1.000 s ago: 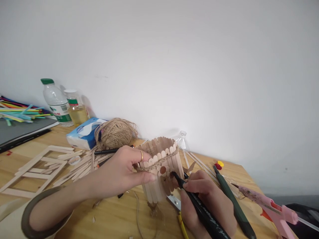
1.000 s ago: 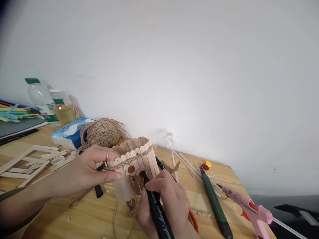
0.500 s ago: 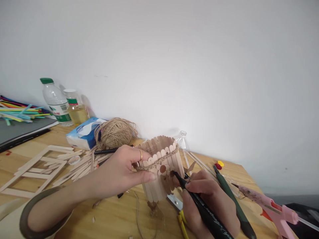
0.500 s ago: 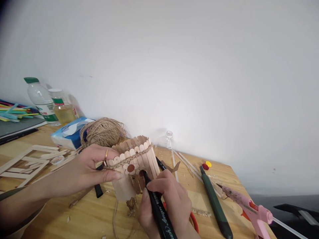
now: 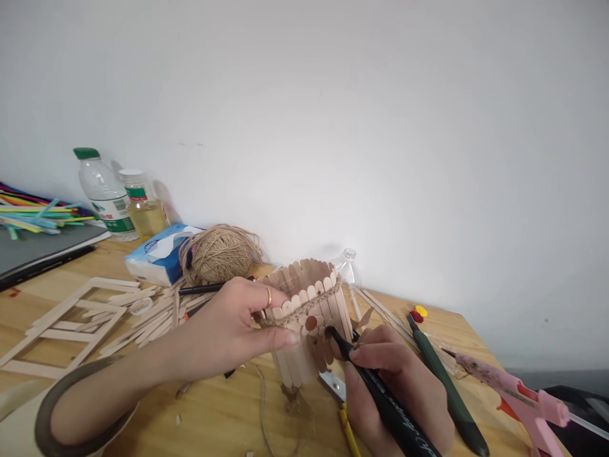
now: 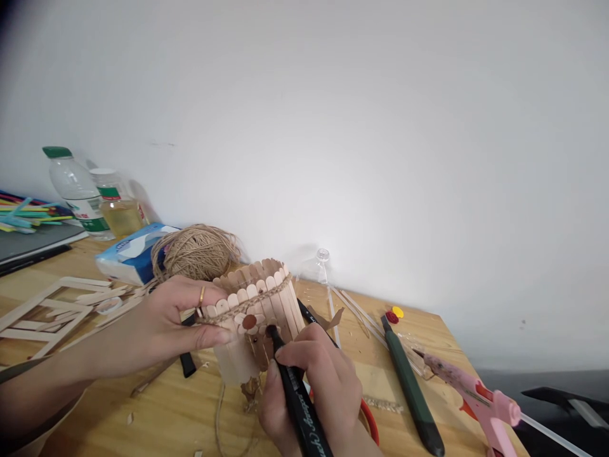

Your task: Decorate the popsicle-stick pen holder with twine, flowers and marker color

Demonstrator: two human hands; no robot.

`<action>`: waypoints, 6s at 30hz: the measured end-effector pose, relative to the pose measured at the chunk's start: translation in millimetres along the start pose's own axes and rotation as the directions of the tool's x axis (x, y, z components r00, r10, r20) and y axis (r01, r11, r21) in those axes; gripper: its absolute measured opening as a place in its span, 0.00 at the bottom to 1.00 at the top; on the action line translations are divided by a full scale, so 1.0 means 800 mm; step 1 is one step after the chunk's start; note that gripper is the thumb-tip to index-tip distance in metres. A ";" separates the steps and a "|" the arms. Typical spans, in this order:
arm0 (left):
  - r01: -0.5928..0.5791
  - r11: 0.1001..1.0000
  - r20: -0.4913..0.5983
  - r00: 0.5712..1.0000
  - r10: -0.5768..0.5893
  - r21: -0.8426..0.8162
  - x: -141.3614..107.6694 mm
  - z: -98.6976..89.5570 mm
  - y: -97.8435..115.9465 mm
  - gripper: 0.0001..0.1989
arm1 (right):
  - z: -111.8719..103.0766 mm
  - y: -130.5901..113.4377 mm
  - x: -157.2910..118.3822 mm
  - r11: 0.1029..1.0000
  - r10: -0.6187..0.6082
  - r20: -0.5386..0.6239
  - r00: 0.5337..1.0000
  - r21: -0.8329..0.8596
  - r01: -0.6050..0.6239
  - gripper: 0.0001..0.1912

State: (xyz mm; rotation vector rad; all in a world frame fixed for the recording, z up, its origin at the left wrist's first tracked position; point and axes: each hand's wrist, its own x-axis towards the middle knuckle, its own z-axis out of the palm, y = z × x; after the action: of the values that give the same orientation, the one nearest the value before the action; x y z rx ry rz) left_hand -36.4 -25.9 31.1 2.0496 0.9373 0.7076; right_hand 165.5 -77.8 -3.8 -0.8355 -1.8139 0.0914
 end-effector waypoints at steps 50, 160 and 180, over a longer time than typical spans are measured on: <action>-0.016 1.000 -0.012 1.000 0.016 0.016 -0.001 -0.005 -0.002 0.12 | -0.007 -0.001 -0.002 1.000 -0.030 0.055 0.998 0.010 0.029 0.13; -0.052 0.999 -0.012 0.999 0.052 0.009 -0.003 -0.004 -0.001 0.12 | -0.006 -0.006 0.003 0.999 -0.008 -0.026 1.000 -0.038 0.008 0.11; -0.049 0.998 -0.023 0.998 0.050 0.040 -0.003 -0.004 -0.004 0.12 | -0.009 -0.007 0.004 0.996 -0.065 0.074 0.995 -0.053 0.069 0.12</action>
State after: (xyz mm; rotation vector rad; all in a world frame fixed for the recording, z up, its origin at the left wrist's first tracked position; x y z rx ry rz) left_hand -41.0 -25.2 29.8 2.1098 0.9238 0.7471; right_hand 168.7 -82.3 4.2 -0.8185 -1.9184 0.0282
